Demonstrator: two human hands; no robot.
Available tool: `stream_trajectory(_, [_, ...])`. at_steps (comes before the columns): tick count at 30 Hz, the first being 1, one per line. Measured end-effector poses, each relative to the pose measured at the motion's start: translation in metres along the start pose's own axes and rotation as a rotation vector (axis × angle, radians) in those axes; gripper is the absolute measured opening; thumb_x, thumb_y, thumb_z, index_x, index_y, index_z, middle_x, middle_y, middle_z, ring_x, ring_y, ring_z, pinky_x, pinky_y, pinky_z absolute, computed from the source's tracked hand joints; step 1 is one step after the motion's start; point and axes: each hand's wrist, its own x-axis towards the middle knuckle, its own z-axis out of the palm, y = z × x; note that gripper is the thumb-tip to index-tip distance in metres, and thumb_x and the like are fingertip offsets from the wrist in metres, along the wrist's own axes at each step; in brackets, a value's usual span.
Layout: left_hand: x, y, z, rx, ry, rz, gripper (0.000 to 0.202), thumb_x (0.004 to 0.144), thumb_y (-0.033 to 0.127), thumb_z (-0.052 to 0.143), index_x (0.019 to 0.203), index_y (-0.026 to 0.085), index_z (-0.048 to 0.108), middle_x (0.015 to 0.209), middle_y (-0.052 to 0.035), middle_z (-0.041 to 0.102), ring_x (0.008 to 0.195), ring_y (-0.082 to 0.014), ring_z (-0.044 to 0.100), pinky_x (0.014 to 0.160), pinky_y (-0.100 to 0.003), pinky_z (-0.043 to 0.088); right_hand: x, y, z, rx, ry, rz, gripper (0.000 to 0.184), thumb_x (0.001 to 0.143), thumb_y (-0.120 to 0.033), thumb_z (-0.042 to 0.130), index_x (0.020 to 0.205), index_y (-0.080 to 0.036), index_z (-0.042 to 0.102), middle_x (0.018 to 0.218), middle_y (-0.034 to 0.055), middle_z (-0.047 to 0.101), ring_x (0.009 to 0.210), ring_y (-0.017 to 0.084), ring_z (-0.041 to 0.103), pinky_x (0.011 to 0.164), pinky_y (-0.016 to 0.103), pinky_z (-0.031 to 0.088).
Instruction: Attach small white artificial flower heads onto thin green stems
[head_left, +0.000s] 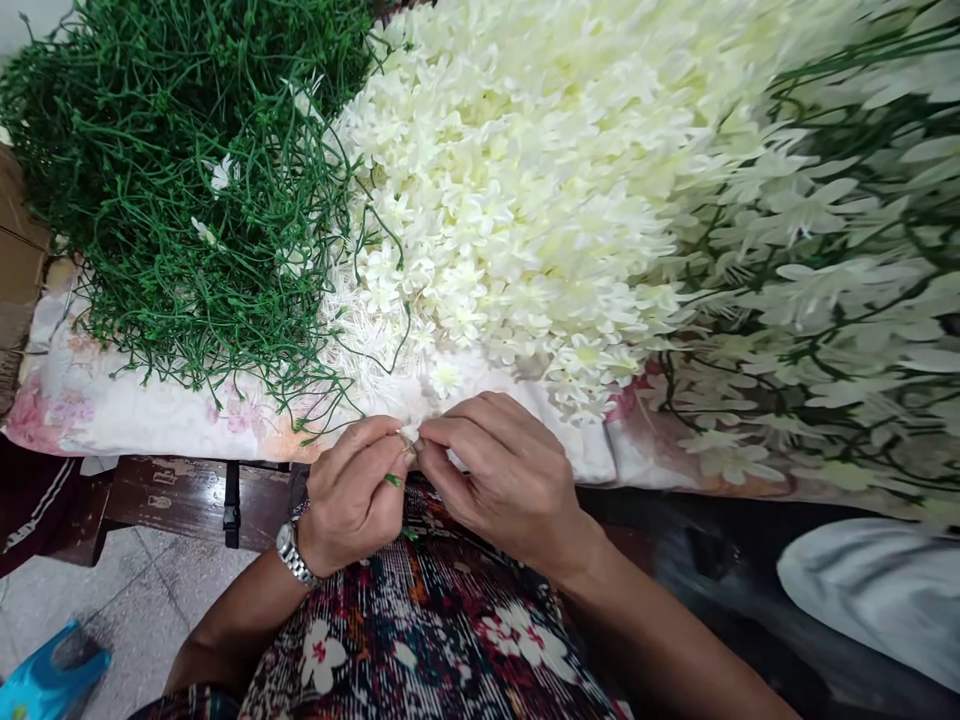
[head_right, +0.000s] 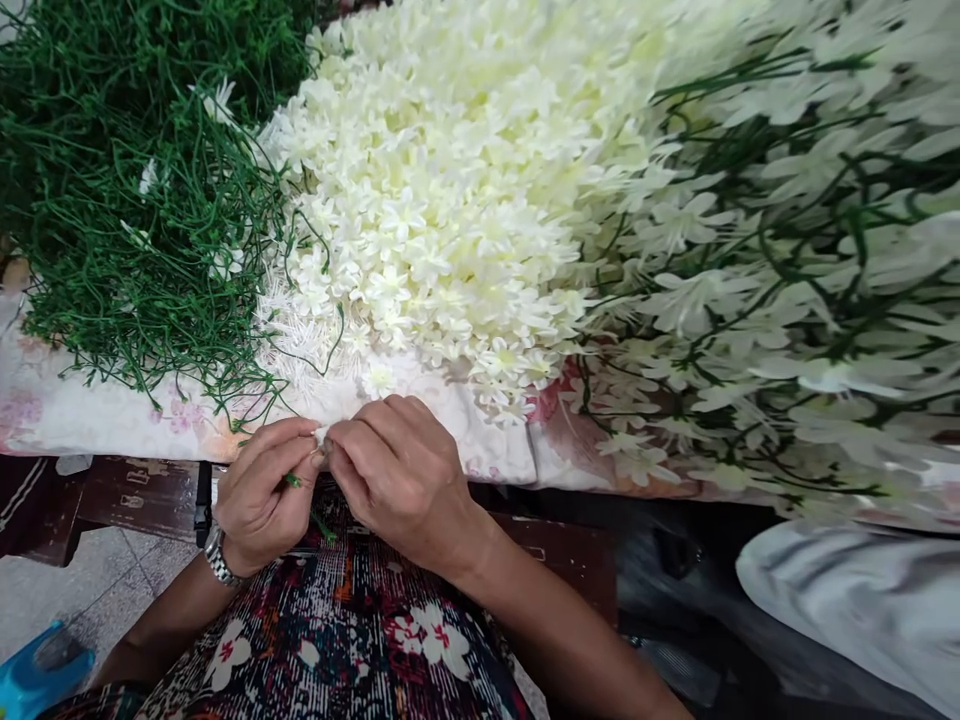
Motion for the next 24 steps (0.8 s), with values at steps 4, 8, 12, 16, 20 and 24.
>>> stream_trajectory(4, [0.001, -0.001, -0.003, -0.108, -0.059, -0.010, 0.022, 0.068, 0.004, 0.055, 0.089, 0.012, 0.058, 0.090, -0.0080, 0.061, 0.082, -0.0134, 0.058, 0.070, -0.023, 0.050, -0.002, 0.002, 0.000, 0.044, 0.007, -0.012, 0.007, 0.073, -0.010, 0.050, 0.069, -0.014, 0.053, 0.058, 0.0024, 0.052, 0.058, 0.011, 0.046, 0.055, 0.026, 0.041])
stream_trajectory(8, [0.004, 0.001, -0.005, -0.406, -0.092, -0.325, 0.015, 0.075, 0.010, 0.051, 0.087, 0.015, 0.057, 0.080, -0.0043, 0.060, 0.072, -0.0103, 0.056, 0.061, -0.021, 0.048, -0.006, 0.003, 0.000, 0.191, 0.022, 0.033, 0.006, 0.072, -0.008, 0.050, 0.074, -0.013, 0.053, 0.061, 0.0028, 0.052, 0.059, 0.011, 0.048, 0.054, 0.024, 0.041])
stream_trajectory(12, [0.006, 0.002, -0.001, -0.521, -0.096, -0.453, 0.004, 0.073, 0.013, 0.055, 0.074, 0.015, 0.058, 0.067, -0.0007, 0.056, 0.064, -0.0082, 0.052, 0.056, -0.018, 0.043, -0.008, 0.002, 0.002, 0.216, 0.042, 0.029, 0.008, 0.071, -0.008, 0.051, 0.076, -0.014, 0.052, 0.063, 0.0028, 0.052, 0.059, 0.011, 0.048, 0.053, 0.024, 0.041])
stream_trajectory(16, [0.005, -0.001, 0.002, -0.694, -0.143, -0.579, 0.004, 0.074, 0.019, 0.056, 0.072, 0.016, 0.057, 0.063, 0.0009, 0.054, 0.052, -0.0056, 0.046, 0.048, -0.017, 0.039, -0.012, 0.000, 0.004, 0.197, 0.064, 0.012, 0.011, 0.071, -0.008, 0.052, 0.079, -0.015, 0.050, 0.063, 0.0023, 0.052, 0.060, 0.011, 0.048, 0.052, 0.025, 0.042])
stream_trajectory(20, [0.003, -0.003, 0.004, -0.772, -0.161, -0.640, 0.010, 0.072, 0.024, 0.059, 0.069, 0.015, 0.057, 0.061, 0.0006, 0.053, 0.050, -0.0055, 0.044, 0.045, -0.017, 0.037, -0.016, 0.001, 0.005, 0.212, 0.098, -0.001, 0.030, 0.069, -0.008, 0.055, 0.098, -0.014, 0.048, 0.076, 0.0054, 0.055, 0.069, 0.013, 0.051, 0.058, 0.027, 0.046])
stream_trajectory(24, [0.002, 0.000, 0.005, -0.762, -0.166, -0.662, 0.009, 0.072, 0.024, 0.058, 0.071, 0.015, 0.057, 0.061, 0.0012, 0.051, 0.048, -0.0045, 0.041, 0.044, -0.016, 0.036, -0.019, 0.004, 0.004, 0.253, 0.073, -0.005, 0.028, 0.068, -0.007, 0.055, 0.095, -0.015, 0.052, 0.082, 0.0066, 0.055, 0.074, 0.013, 0.053, 0.061, 0.027, 0.048])
